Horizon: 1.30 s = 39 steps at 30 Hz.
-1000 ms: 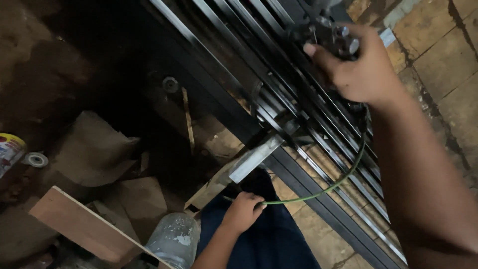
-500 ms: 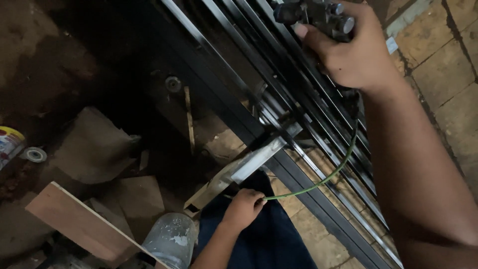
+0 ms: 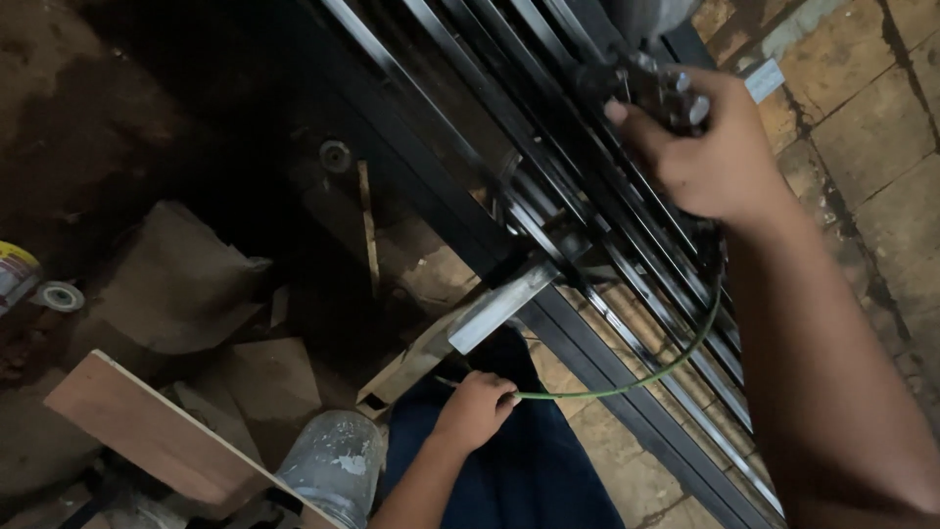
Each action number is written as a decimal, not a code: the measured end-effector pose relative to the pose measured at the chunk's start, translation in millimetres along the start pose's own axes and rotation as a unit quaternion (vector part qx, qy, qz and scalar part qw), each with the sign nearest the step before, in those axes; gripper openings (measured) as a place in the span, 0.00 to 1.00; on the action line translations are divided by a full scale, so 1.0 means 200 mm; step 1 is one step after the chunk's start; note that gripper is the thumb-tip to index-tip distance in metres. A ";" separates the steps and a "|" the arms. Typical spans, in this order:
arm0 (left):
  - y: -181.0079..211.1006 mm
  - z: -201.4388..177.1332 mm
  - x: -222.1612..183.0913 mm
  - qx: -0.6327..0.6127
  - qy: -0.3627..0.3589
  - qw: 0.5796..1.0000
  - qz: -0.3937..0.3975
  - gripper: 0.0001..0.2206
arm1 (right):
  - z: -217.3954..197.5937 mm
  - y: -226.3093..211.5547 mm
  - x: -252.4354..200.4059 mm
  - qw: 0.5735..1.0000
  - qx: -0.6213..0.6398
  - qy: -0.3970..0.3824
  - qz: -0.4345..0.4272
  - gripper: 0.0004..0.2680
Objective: Spray painting a bundle of rectangular metal bars using a pneumatic spray gun in a workshop.
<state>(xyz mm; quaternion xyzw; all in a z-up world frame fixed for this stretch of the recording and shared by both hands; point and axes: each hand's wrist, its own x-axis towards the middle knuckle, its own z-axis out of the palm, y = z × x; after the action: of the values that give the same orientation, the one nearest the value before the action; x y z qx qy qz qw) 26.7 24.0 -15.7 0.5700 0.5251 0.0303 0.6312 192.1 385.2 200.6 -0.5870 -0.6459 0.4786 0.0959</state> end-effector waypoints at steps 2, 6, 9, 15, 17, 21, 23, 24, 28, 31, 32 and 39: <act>-0.03 0.03 0.01 0.008 -0.005 1.000 0.013 0.12 | 0.00 0.00 -0.04 0.999 -0.018 0.018 0.048 0.13; -0.04 0.06 0.00 0.009 -0.012 1.000 0.019 0.11 | 0.03 0.08 -0.12 0.999 0.024 0.020 0.038 0.08; -0.05 0.07 -0.02 0.019 -0.077 0.997 -0.009 0.11 | 0.04 0.18 -0.18 0.998 0.011 0.028 0.061 0.07; -0.11 0.16 -0.04 0.039 -0.090 0.995 -0.020 0.11 | 0.03 0.25 -0.30 0.995 0.024 0.034 0.089 0.09; -0.14 0.19 -0.05 0.031 -0.077 0.997 -0.005 0.11 | 0.03 0.24 -0.34 0.986 0.008 0.063 0.152 0.09; -0.12 0.18 -0.04 0.006 -0.074 0.997 -0.007 0.11 | 0.02 0.25 -0.34 0.987 0.017 0.069 0.142 0.10; -0.13 0.21 -0.05 0.008 -0.066 0.998 -0.003 0.11 | 0.01 0.26 -0.32 0.994 0.045 0.034 0.092 0.11; -0.11 0.20 -0.05 0.008 -0.066 0.998 -0.003 0.11 | 0.01 0.24 -0.29 0.994 0.045 0.034 0.092 0.11; -0.08 0.18 -0.05 -0.002 -0.036 0.999 -0.007 0.11 | 0.01 0.24 -0.17 0.998 0.042 0.001 0.049 0.06; -0.06 0.16 -0.06 -0.018 -0.021 1.000 -0.013 0.12 | 0.01 0.16 -0.11 0.999 0.050 -0.012 0.018 0.06; -0.05 0.14 -0.06 -0.026 -0.017 0.999 -0.019 0.12 | 0.01 0.11 -0.08 0.999 0.039 -0.002 0.025 0.10; 0.03 0.06 -0.05 -0.024 0.030 0.999 0.004 0.10 | -0.01 0.01 0.04 1.000 0.025 0.003 0.004 0.09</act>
<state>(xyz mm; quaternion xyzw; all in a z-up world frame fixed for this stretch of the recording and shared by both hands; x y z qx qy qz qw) 34.4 11.1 -6.4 0.5558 0.5406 0.0621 0.6285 191.3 393.0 196.1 -0.5886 -0.6312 0.4929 0.1104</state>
